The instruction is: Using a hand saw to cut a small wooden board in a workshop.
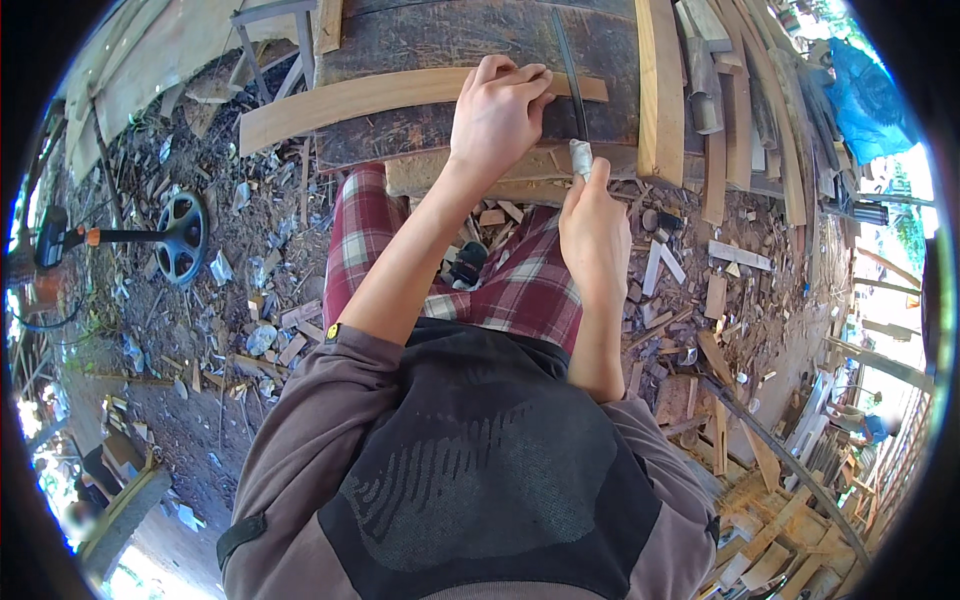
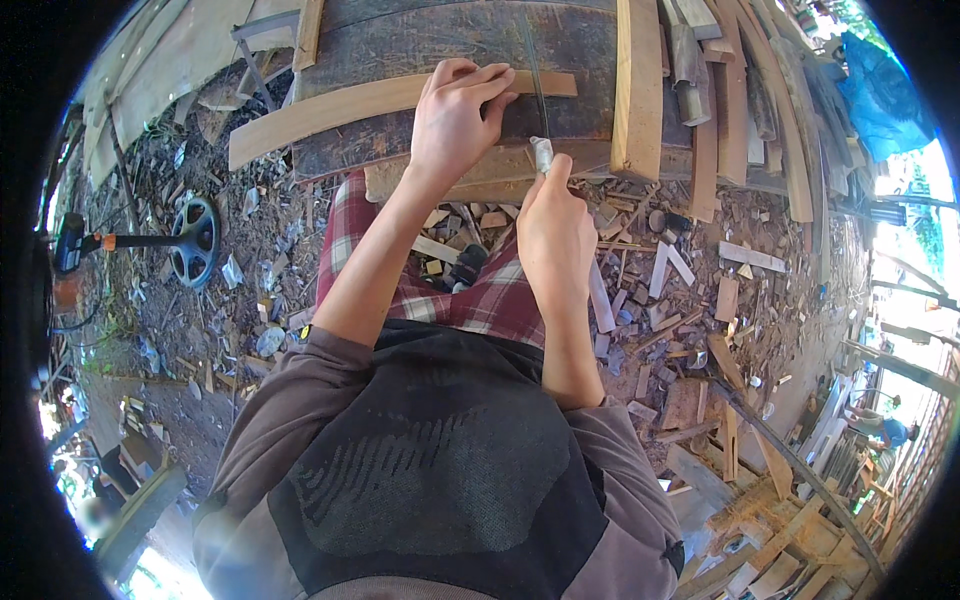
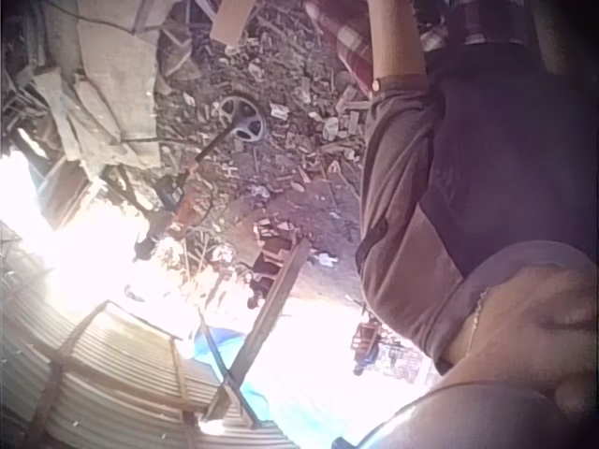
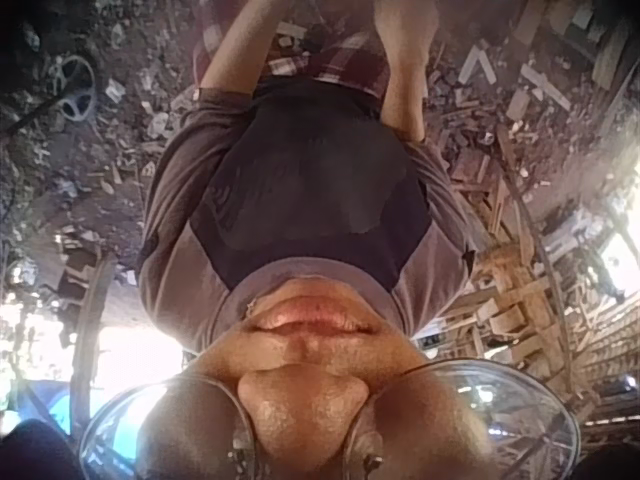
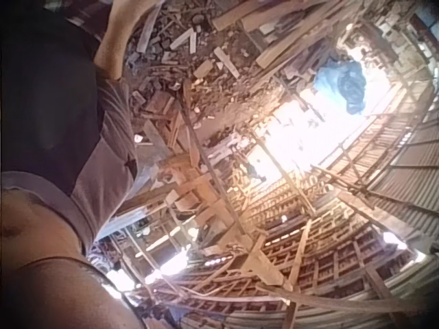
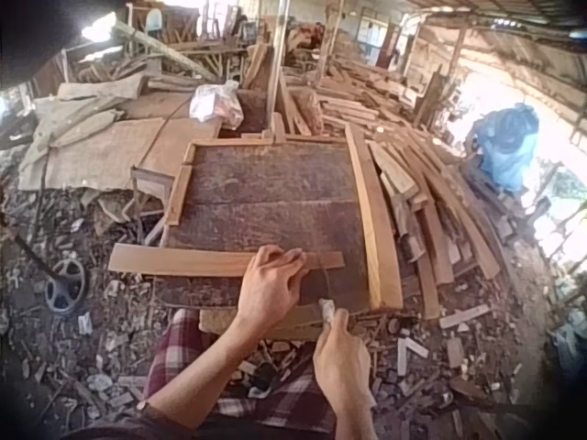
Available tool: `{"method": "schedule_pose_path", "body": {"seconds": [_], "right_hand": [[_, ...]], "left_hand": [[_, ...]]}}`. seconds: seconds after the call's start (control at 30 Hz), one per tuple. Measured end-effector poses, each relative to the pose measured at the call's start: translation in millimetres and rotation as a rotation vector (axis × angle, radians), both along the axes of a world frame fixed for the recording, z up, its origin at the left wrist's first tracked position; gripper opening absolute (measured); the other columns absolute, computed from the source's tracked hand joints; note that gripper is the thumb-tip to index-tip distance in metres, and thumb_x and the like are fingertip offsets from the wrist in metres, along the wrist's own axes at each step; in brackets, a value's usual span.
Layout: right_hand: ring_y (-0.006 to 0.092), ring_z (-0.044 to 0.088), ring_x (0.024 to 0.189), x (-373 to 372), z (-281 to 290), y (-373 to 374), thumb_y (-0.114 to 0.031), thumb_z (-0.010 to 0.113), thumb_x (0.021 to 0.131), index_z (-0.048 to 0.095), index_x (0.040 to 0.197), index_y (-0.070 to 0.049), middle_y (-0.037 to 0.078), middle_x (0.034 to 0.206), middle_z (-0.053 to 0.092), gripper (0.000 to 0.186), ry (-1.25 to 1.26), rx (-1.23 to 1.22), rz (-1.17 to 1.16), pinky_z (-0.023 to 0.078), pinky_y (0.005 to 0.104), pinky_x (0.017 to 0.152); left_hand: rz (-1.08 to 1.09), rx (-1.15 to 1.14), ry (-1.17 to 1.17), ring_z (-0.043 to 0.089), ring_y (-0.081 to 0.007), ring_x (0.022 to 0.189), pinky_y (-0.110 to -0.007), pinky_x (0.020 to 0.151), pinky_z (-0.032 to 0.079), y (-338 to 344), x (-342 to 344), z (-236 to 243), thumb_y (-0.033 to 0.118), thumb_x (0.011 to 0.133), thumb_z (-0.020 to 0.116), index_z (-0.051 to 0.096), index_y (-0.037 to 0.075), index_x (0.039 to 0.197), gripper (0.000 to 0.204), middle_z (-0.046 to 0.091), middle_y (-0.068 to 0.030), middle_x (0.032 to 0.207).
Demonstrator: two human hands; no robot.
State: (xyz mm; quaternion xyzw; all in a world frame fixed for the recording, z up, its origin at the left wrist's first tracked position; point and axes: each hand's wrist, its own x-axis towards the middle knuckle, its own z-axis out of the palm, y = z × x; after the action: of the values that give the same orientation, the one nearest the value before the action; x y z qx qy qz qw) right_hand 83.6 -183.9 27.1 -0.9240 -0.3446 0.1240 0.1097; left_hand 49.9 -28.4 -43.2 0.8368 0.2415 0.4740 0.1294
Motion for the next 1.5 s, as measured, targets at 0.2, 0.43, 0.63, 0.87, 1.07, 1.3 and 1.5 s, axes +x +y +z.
{"method": "schedule_pose_path", "body": {"seconds": [0.2, 0.43, 0.63, 0.87, 1.07, 1.3, 1.5], "right_hand": [[0.0489, 0.064, 0.079, 0.5, -1.8, -13.2, -0.021, 0.039, 0.103, 0.037, 0.113, -0.005, 0.031, 0.079, 0.065, 0.019, 0.0, 0.014, 0.045, 0.05, 0.0575, 0.065], [0.0487, 0.064, 0.073, -14.3, -3.8, -51.0, -0.019, 0.041, 0.102, 0.038, 0.112, -0.005, 0.03, 0.076, 0.064, 0.018, -0.003, 0.036, 0.031, 0.049, 0.0579, 0.062], [0.048, 0.064, 0.073, -7.4, 2.1, -29.0, -0.018, 0.041, 0.102, 0.038, 0.111, -0.005, 0.029, 0.075, 0.064, 0.017, -0.019, 0.012, 0.054, 0.049, 0.0572, 0.061], [0.0481, 0.064, 0.074, 0.9, -0.9, -18.4, -0.021, 0.04, 0.103, 0.037, 0.112, -0.005, 0.029, 0.073, 0.064, 0.019, -0.032, -0.003, 0.066, 0.049, 0.0581, 0.063], [0.0495, 0.063, 0.074, -9.1, 3.7, -53.3, -0.022, 0.04, 0.103, 0.038, 0.114, -0.007, 0.03, 0.074, 0.064, 0.019, 0.021, -0.047, 0.034, 0.048, 0.0587, 0.065], [0.0494, 0.064, 0.074, -1.2, 2.5, -33.9, -0.021, 0.04, 0.102, 0.038, 0.113, -0.006, 0.029, 0.075, 0.065, 0.019, -0.025, -0.028, 0.048, 0.049, 0.0575, 0.064], [0.0493, 0.064, 0.075, 2.8, -1.3, -13.7, -0.022, 0.041, 0.102, 0.038, 0.113, -0.006, 0.029, 0.075, 0.065, 0.019, -0.04, -0.007, 0.064, 0.049, 0.0573, 0.064]], "left_hand": [[0.03, 0.02, 0.004, 0.059, -0.0251, 0.103, -0.037, 0.09, 0.051, -0.8, -0.6, 0.0, 0.016, 0.08, 0.073, 0.076, 0.011, 0.102, 0.023, 0.073, 0.0015, 0.107], [0.036, 0.01, 0.005, 0.059, -0.0254, 0.104, -0.036, 0.091, 0.051, 0.4, -0.3, -0.5, 0.017, 0.081, 0.073, 0.076, 0.012, 0.103, 0.023, 0.073, 0.0019, 0.107], [0.022, 0.034, 0.008, 0.059, -0.0256, 0.104, -0.037, 0.091, 0.051, 1.8, 0.3, -1.5, 0.017, 0.082, 0.072, 0.077, 0.012, 0.103, 0.022, 0.073, 0.0022, 0.107], [0.042, 0.02, 0.011, 0.059, -0.0252, 0.105, -0.037, 0.09, 0.051, -1.2, 0.7, 0.4, 0.018, 0.082, 0.071, 0.076, 0.012, 0.102, 0.022, 0.073, 0.0019, 0.107], [0.051, 0.002, 0.021, 0.059, -0.0247, 0.104, -0.036, 0.09, 0.051, -1.5, -0.3, 0.8, 0.018, 0.082, 0.072, 0.077, 0.012, 0.102, 0.021, 0.073, 0.0022, 0.107], [0.041, 0.054, 0.018, 0.059, -0.0237, 0.104, -0.036, 0.09, 0.051, 2.3, 1.3, -1.8, 0.018, 0.082, 0.072, 0.077, 0.012, 0.102, 0.021, 0.073, 0.0027, 0.107], [0.053, 0.025, 0.007, 0.059, -0.024, 0.104, -0.036, 0.09, 0.051, -1.1, 1.1, -1.3, 0.018, 0.081, 0.072, 0.077, 0.013, 0.103, 0.022, 0.073, 0.0027, 0.107]]}}
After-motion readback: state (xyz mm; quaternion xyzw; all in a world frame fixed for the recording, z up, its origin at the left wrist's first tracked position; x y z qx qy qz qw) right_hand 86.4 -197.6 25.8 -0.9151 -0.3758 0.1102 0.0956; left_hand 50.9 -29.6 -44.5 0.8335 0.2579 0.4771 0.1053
